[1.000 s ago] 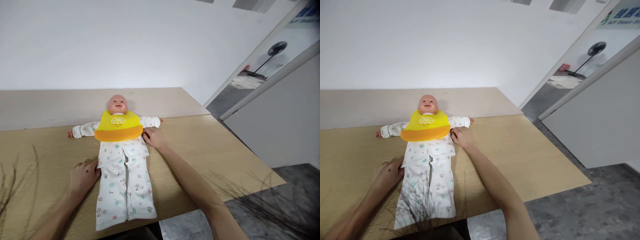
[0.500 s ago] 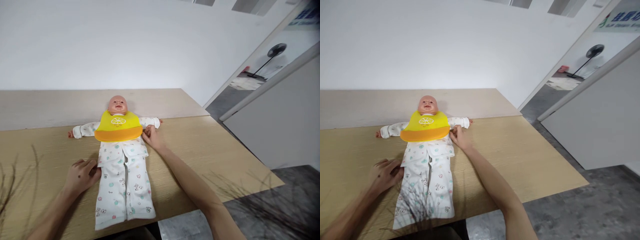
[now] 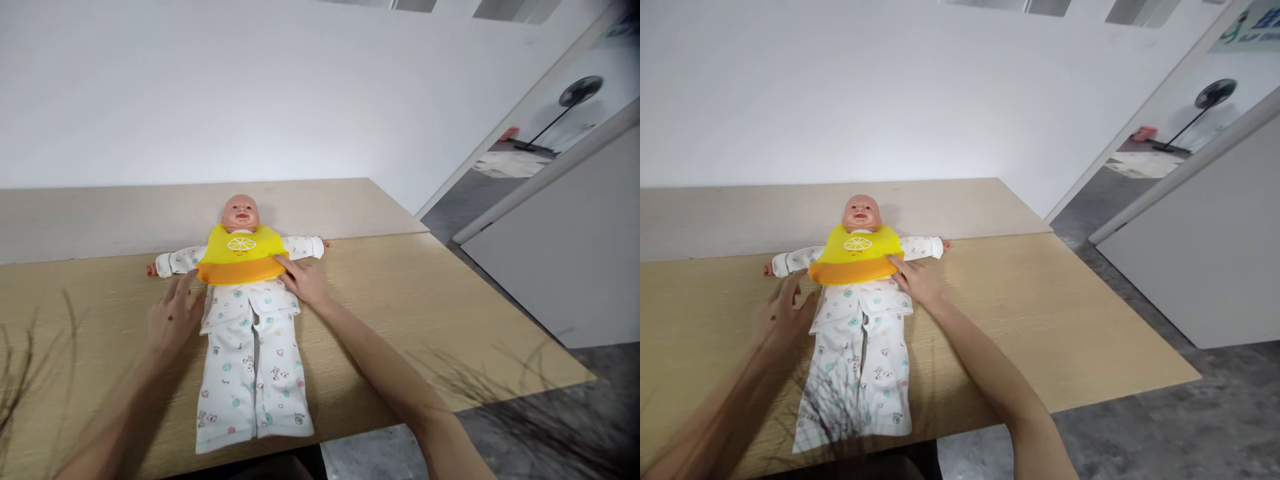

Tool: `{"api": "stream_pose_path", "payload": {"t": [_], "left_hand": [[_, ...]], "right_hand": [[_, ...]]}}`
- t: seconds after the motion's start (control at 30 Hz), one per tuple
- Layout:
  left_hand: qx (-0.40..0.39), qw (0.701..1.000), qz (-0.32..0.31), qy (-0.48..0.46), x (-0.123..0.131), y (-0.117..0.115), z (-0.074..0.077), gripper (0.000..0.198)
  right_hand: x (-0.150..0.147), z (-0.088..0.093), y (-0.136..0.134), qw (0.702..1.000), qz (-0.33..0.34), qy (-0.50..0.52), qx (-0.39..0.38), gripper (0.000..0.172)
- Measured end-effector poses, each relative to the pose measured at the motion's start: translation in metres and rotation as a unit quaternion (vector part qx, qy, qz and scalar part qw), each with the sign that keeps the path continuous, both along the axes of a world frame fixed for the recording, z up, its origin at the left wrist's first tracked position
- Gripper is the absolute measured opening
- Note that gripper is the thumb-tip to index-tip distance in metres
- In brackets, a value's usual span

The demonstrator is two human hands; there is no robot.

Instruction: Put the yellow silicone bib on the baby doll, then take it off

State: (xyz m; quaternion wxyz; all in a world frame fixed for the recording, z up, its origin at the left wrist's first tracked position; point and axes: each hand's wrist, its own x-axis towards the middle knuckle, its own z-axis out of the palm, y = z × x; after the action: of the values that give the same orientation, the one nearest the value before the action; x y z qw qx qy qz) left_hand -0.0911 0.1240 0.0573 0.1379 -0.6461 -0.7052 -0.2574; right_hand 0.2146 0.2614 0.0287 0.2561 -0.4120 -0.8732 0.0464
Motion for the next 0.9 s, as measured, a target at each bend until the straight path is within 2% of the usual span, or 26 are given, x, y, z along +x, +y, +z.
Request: {"api": "stream_pose_path", "payload": {"t": [0.07, 0.23, 0.33, 0.47, 0.6, 0.7, 0.77, 0.83, 0.9], "left_hand": [[-0.014, 1.0, -0.019, 0.011, 0.002, 0.014, 0.005, 0.041], [0.112, 0.992, -0.059, 0.005, -0.002, 0.035, 0.009, 0.025], [0.128, 0.988, -0.089, 0.009, -0.005, 0.035, 0.005, 0.022], [0.105, 0.988, -0.106, 0.033, -0.004, 0.03, -0.003, 0.014], [0.108, 0.982, -0.153, 0.004, -0.003, 0.03, 0.001, 0.021], [0.138, 0.979, -0.136, -0.069, -0.003, 0.043, 0.013, 0.018], [0.136, 0.977, -0.106, -0.126, -0.006, 0.062, 0.022, 0.017], [0.113, 0.968, -0.082, -0.211, -0.01, 0.089, 0.029, 0.02], [0.076, 0.939, -0.03, -0.335, -0.017, 0.121, 0.033, 0.022]], "right_hand": [[-0.001, -0.001, 0.0, 1.0, 0.014, 0.01, 0.01, 0.044], [0.0, 0.0, 0.001, 0.997, 0.026, 0.062, 0.041, 0.041], [0.0, 0.0, 0.001, 0.995, 0.026, 0.079, 0.051, 0.041], [-0.004, -0.008, -0.004, 0.991, 0.025, 0.13, 0.035, 0.041], [-0.005, -0.011, -0.008, 0.974, 0.053, 0.22, 0.003, 0.044], [-0.002, -0.004, -0.004, 0.95, 0.042, 0.308, -0.02, 0.039], [0.001, 0.001, 0.005, 0.925, 0.006, 0.377, -0.05, 0.033], [0.001, 0.007, 0.021, 0.887, -0.037, 0.451, -0.097, 0.03], [-0.001, 0.014, 0.042, 0.839, -0.075, 0.513, -0.164, 0.033]]}}
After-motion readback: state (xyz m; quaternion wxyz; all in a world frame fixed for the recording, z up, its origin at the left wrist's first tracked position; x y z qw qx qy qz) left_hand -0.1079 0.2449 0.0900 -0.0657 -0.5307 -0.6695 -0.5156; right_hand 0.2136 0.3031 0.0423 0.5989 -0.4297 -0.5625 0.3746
